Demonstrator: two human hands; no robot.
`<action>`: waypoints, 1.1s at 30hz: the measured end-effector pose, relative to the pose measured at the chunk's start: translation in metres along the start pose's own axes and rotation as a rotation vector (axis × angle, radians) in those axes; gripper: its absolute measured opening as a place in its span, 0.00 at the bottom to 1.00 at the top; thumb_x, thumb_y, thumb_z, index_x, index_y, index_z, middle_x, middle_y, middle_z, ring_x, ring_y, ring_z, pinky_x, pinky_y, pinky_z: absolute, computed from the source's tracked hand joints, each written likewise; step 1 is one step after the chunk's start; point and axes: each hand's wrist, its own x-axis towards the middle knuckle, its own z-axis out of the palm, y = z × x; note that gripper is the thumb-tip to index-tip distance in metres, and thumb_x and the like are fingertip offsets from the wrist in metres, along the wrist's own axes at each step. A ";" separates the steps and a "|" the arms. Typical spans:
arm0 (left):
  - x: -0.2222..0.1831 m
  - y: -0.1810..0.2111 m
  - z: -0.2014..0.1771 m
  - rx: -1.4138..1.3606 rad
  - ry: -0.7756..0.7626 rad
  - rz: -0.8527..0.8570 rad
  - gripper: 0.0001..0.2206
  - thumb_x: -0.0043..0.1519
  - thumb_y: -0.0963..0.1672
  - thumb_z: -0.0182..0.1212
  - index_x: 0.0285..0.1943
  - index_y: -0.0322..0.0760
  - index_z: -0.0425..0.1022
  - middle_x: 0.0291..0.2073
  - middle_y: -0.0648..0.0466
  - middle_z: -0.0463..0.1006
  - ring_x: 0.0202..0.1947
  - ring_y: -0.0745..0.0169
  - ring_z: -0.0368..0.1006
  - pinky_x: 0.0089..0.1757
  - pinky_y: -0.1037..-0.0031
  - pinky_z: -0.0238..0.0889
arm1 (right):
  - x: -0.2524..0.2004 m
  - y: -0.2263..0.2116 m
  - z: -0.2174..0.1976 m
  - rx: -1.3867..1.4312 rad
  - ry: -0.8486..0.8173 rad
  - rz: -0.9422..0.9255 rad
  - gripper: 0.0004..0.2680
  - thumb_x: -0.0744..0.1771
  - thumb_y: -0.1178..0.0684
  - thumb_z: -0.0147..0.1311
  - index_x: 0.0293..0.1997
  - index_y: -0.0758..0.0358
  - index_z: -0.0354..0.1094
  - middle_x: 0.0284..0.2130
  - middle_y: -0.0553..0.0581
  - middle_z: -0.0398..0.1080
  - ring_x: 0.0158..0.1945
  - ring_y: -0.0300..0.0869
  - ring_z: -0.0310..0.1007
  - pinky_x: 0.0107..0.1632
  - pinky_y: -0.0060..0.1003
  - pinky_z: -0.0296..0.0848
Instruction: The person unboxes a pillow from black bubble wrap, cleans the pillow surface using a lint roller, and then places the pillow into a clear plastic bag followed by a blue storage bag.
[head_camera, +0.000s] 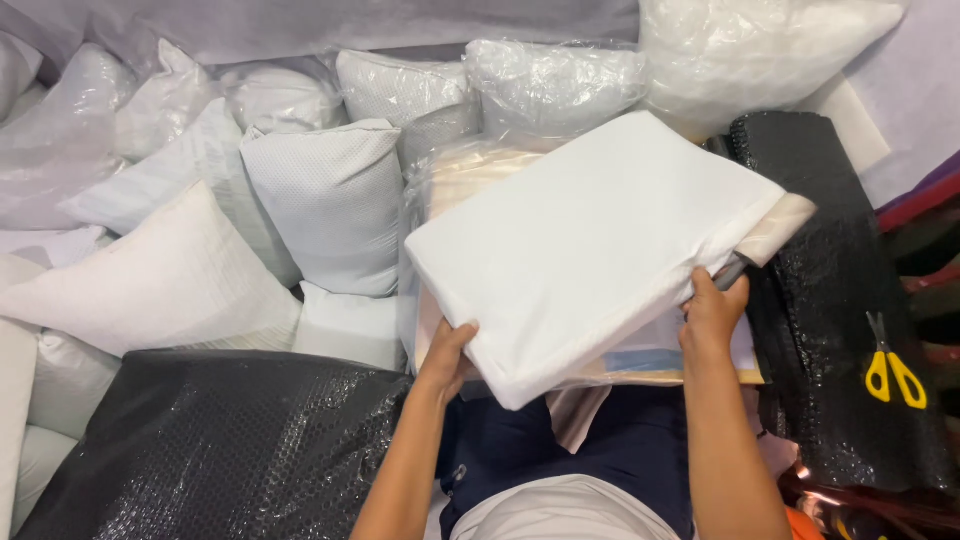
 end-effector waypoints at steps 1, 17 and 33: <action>-0.018 0.005 0.007 -0.006 0.000 0.001 0.40 0.57 0.47 0.66 0.80 0.39 0.51 0.64 0.36 0.68 0.61 0.33 0.68 0.53 0.48 0.69 | -0.009 -0.015 0.000 -0.002 -0.003 -0.004 0.12 0.63 0.58 0.61 0.49 0.56 0.63 0.27 0.49 0.61 0.12 0.36 0.58 0.14 0.33 0.62; -0.145 0.025 0.009 -0.709 0.309 0.346 0.40 0.43 0.36 0.56 0.72 0.42 0.62 0.58 0.44 0.72 0.58 0.40 0.68 0.57 0.50 0.64 | -0.122 -0.135 0.082 0.294 -0.483 0.116 0.09 0.69 0.58 0.54 0.37 0.50 0.54 0.34 0.50 0.67 0.13 0.32 0.51 0.18 0.29 0.52; -0.120 0.055 0.032 -0.772 -0.014 0.402 0.33 0.53 0.62 0.61 0.68 0.67 0.57 0.60 0.54 0.71 0.57 0.43 0.74 0.57 0.34 0.67 | -0.084 -0.139 0.016 0.618 -0.395 0.268 0.07 0.67 0.44 0.58 0.35 0.52 0.72 0.20 0.55 0.72 0.08 0.39 0.56 0.17 0.37 0.75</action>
